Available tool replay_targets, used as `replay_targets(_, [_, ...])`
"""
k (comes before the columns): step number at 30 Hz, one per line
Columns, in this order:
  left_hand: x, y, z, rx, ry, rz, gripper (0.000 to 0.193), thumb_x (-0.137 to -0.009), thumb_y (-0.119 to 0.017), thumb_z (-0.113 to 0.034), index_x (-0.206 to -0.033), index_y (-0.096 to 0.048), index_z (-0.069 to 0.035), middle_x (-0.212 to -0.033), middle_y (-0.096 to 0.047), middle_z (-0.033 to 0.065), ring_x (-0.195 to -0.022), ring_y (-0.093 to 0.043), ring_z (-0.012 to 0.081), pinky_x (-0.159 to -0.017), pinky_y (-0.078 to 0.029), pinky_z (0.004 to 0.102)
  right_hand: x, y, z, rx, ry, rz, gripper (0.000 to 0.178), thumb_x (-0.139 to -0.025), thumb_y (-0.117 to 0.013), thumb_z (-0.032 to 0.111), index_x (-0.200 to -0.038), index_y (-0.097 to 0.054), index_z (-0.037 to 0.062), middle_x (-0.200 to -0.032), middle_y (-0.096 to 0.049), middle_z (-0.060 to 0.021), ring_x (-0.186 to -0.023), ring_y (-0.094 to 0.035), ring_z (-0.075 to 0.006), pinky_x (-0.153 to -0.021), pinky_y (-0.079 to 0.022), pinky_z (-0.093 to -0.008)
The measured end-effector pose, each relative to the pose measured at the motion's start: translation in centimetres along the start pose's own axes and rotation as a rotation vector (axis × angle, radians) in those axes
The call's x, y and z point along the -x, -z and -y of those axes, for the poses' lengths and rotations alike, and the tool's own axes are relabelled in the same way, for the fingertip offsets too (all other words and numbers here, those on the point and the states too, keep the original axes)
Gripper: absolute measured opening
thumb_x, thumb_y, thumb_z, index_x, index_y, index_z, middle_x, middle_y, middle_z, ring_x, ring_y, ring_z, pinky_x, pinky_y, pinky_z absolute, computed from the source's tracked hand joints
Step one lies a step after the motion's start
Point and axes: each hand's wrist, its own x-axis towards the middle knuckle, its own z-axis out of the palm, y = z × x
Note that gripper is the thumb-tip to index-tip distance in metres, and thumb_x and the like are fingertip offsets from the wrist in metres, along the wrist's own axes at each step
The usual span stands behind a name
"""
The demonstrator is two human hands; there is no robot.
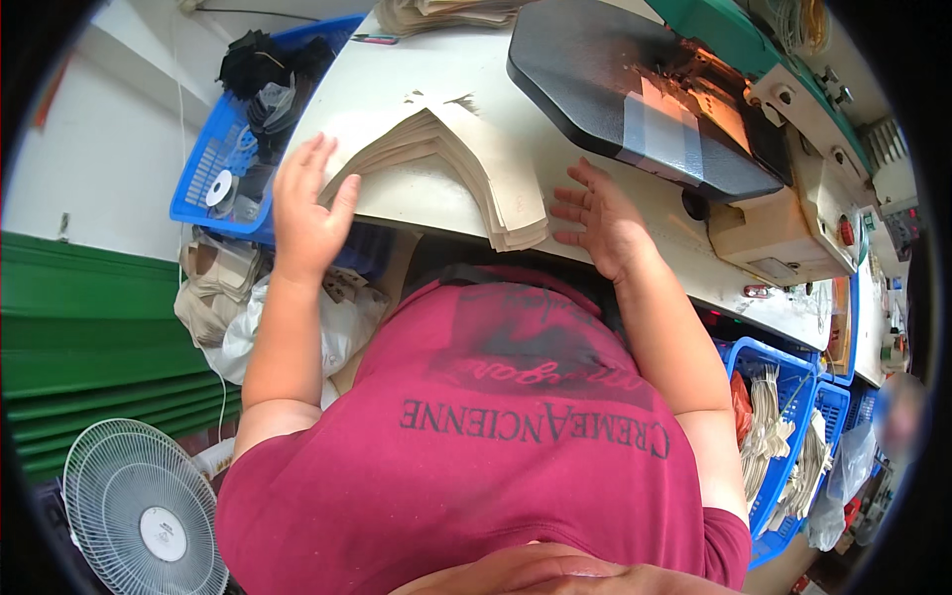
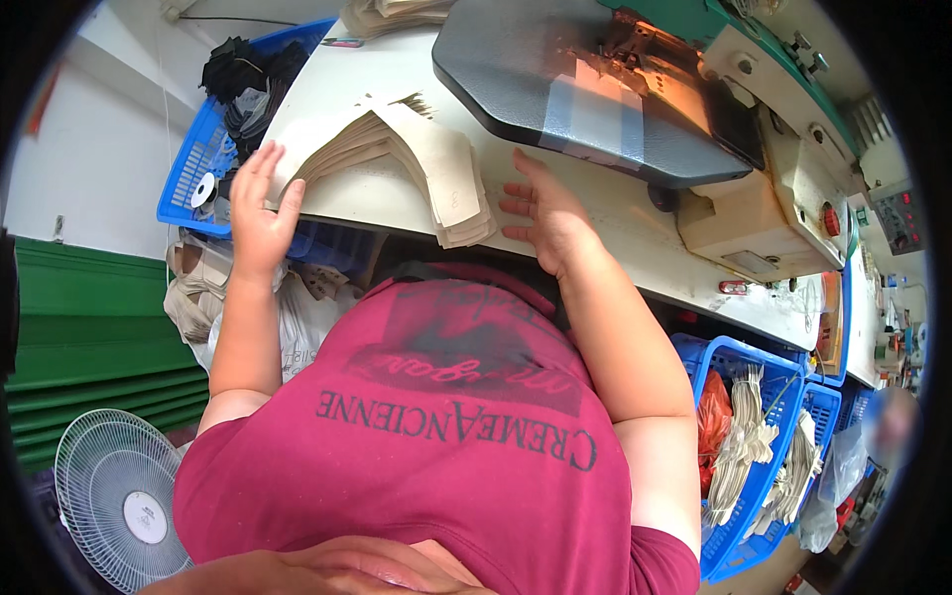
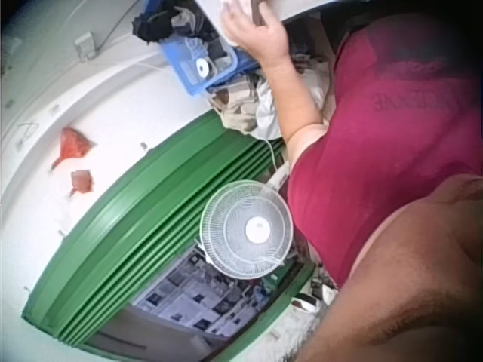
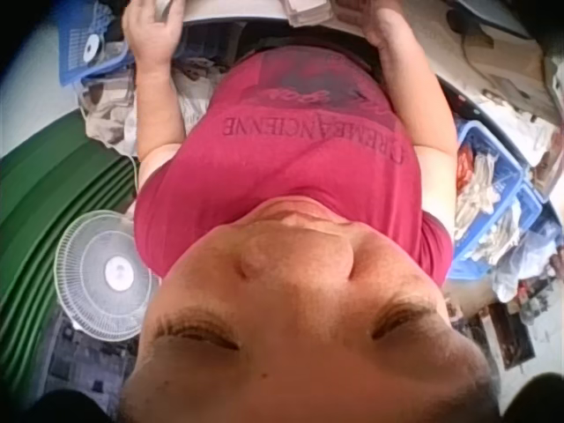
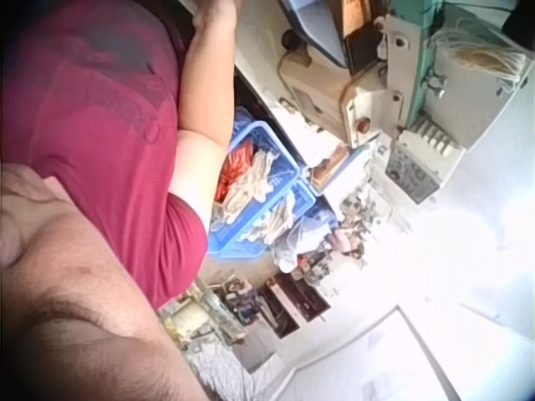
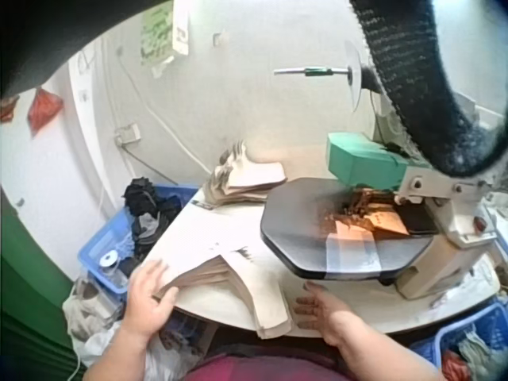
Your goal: The worker is using an industrial machine to stitch or bond white shoe upper components together.
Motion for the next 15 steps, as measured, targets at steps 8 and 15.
replay_targets(8, [-2.3, -1.1, 5.0, -0.289, 0.111, 0.224, 0.104, -0.068, -0.088, -0.041, -0.153, -0.037, -0.013, -0.146, -0.048, 0.0224, -0.136, -0.045, 0.0405, -0.112, -0.038, 0.0474, -0.1, -3.4, 0.2, 0.669, 0.240, 0.097, 0.111, -0.079, -0.072, 0.063, -0.155, -0.027, -0.0041, -0.151, -0.039, -0.0280, -0.138, -0.042, -0.0368, -0.110, -0.038, -0.0442])
replay_targets(15, [-6.8, 0.2, 6.6, -0.176, 0.222, 0.467, 0.079, -0.077, -0.081, -0.040, -0.145, -0.052, -0.011, -0.129, -0.065, 0.0208, -0.116, -0.064, 0.0343, -0.102, -0.049, 0.0379, -0.5, -6.2, 1.1, 1.108, 0.455, 0.010, 0.116, -0.074, -0.077, 0.057, -0.153, -0.023, -0.0088, -0.152, -0.036, -0.0339, -0.143, -0.037, -0.0410, -0.118, -0.029, -0.0399])
